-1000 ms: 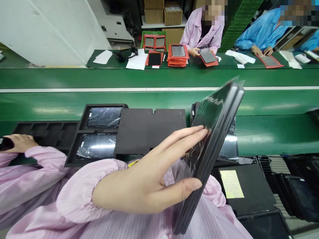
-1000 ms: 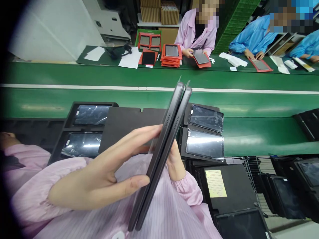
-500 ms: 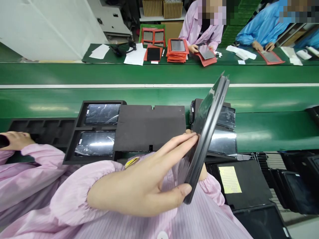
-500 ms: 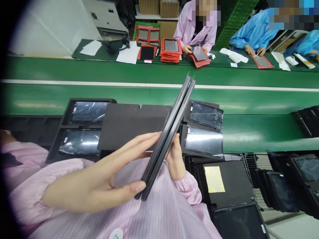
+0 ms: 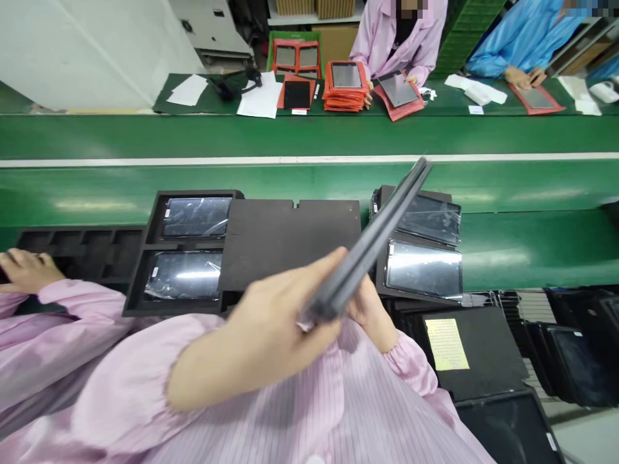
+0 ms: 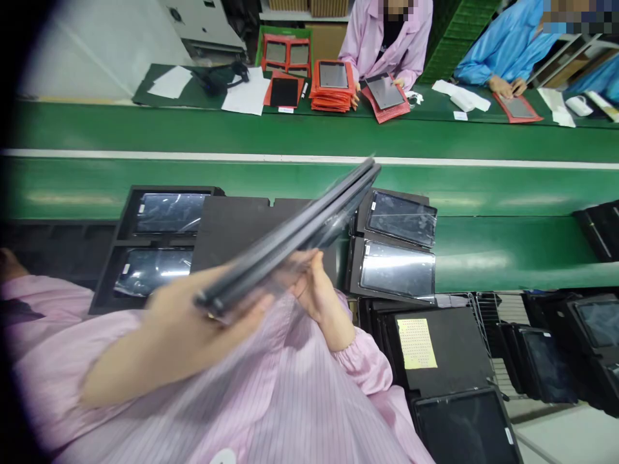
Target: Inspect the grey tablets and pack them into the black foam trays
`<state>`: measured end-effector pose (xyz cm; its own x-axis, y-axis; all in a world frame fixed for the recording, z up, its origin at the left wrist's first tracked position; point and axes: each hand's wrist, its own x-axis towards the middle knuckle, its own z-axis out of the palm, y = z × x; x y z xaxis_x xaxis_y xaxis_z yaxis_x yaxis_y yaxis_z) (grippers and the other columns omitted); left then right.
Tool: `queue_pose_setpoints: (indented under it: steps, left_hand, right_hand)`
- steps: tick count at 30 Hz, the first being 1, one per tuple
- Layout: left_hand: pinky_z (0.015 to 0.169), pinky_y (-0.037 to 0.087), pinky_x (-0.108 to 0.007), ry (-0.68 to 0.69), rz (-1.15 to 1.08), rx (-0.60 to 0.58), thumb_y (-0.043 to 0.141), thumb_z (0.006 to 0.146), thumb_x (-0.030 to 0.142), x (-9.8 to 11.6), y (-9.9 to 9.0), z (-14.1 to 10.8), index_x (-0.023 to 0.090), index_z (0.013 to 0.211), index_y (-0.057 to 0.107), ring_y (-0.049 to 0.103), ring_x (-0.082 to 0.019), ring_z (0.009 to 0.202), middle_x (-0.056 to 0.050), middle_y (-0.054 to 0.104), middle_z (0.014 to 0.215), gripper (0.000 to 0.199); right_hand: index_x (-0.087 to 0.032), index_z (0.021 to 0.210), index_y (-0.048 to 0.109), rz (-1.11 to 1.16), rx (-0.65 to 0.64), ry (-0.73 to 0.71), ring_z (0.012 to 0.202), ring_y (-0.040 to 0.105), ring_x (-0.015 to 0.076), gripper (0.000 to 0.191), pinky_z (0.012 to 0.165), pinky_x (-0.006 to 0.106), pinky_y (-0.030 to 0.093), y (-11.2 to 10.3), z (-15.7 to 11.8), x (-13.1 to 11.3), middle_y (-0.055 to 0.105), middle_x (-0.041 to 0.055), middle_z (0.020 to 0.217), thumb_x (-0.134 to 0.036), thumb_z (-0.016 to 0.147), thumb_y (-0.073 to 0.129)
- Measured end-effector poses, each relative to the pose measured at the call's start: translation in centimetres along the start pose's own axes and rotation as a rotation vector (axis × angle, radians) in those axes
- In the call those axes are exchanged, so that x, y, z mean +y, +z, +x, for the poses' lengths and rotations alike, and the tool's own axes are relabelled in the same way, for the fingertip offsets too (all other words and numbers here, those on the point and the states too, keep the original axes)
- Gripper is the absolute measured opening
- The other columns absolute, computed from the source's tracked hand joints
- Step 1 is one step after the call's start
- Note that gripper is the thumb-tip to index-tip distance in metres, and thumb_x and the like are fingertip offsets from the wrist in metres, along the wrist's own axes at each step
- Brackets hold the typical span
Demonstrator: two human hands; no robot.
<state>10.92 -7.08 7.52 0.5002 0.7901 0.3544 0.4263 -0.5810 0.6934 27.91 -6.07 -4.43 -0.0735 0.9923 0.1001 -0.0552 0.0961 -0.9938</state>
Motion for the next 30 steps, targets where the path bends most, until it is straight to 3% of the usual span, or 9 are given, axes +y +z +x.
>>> queue_pose_setpoints:
  steps: [4,6,9,12,14,17,20,25,30]
  left_hand:
    - [0.072,0.070,-0.032,-0.060,0.290,0.059,0.061,0.104,0.031,-0.5,-1.9,0.8,0.030,0.127,0.071,0.085,-0.025,0.087,0.005,0.085,0.112,0.025]
    - [0.071,0.069,-0.034,0.047,0.348,-0.017,0.056,0.104,0.023,-1.1,-1.4,1.2,0.024,0.120,0.072,0.085,-0.026,0.089,0.001,0.086,0.110,0.023]
    - [0.066,0.068,-0.036,0.115,0.359,-0.067,0.054,0.103,0.018,-1.8,0.1,1.5,0.022,0.117,0.071,0.085,-0.026,0.086,-0.001,0.087,0.106,0.022]
    - [0.069,0.068,-0.036,0.111,0.334,-0.090,0.052,0.103,0.017,-1.6,0.9,1.8,0.023,0.119,0.070,0.085,-0.025,0.090,-0.001,0.086,0.110,0.024]
    - [0.067,0.066,-0.036,0.136,0.340,-0.129,0.052,0.103,0.014,-1.1,1.1,2.0,0.019,0.119,0.071,0.084,-0.025,0.088,-0.003,0.086,0.108,0.025]
    - [0.062,0.061,-0.036,0.168,0.366,-0.177,0.054,0.103,0.011,-0.4,1.1,2.4,0.014,0.115,0.073,0.082,-0.025,0.079,-0.006,0.086,0.102,0.023]
    - [0.066,0.061,-0.035,0.181,0.369,-0.213,0.051,0.105,0.010,-0.3,0.7,2.4,0.011,0.122,0.072,0.080,-0.024,0.080,-0.008,0.084,0.102,0.028]
    - [0.085,0.063,-0.034,0.144,0.315,-0.197,0.058,0.109,0.025,-1.7,-1.8,1.4,0.014,0.135,0.070,0.080,-0.024,0.099,-0.008,0.083,0.120,0.031]
    - [0.089,0.066,-0.036,0.154,0.053,-0.118,0.072,0.100,0.012,-4.0,-2.9,-0.7,0.030,0.141,0.071,0.077,-0.021,0.107,0.003,0.078,0.133,0.045]
  right_hand:
    - [-0.022,0.093,0.075,0.385,-0.419,0.313,0.080,0.082,0.0230,0.070,0.077,0.036,0.069,0.7,-0.3,-2.2,0.082,0.0068,0.085,-0.086,0.098,0.045]
    - [-0.025,0.086,0.076,0.292,-0.444,0.227,0.081,0.081,0.0209,0.051,0.082,0.034,0.067,0.0,-0.6,-3.7,0.082,0.0025,0.082,-0.071,0.101,0.060]
    - [-0.026,0.070,0.072,-0.044,-0.306,-0.156,0.060,0.072,0.0156,0.046,0.063,0.027,0.059,-1.9,-1.2,-5.5,0.073,-0.0024,0.063,-0.044,0.110,0.058]
    - [-0.027,0.076,0.073,-0.086,0.201,-0.658,0.039,0.050,0.0134,0.033,0.043,0.029,0.043,-3.4,-1.3,-5.9,0.056,-0.0073,0.049,-0.040,0.106,0.068]
    - [-0.028,0.094,0.078,-0.127,0.494,-0.809,0.053,0.057,0.0171,0.026,0.051,0.032,0.049,-3.8,-1.1,-5.5,0.060,-0.0058,0.060,-0.053,0.093,0.083]
    - [-0.029,0.112,0.074,-0.258,0.330,-0.545,0.090,0.071,0.0252,0.050,0.079,0.040,0.058,-3.7,-0.8,-4.4,0.073,0.0011,0.093,-0.060,0.077,0.094]
    - [-0.029,0.105,0.071,-0.189,0.139,-0.339,0.091,0.072,0.0235,0.036,0.080,0.041,0.058,-3.2,-1.0,-3.4,0.072,0.0012,0.098,-0.053,0.086,0.090]
    - [-0.030,0.104,0.072,-0.129,0.190,-0.374,0.092,0.073,0.0240,0.037,0.082,0.044,0.061,-2.6,-1.1,-2.5,0.071,0.0019,0.099,-0.060,0.088,0.085]
    - [-0.040,0.130,0.062,-0.193,0.301,-0.611,0.081,0.073,0.0207,0.044,0.083,0.044,0.067,-2.2,-0.6,-2.0,0.067,-0.0016,0.098,-0.055,0.094,0.081]
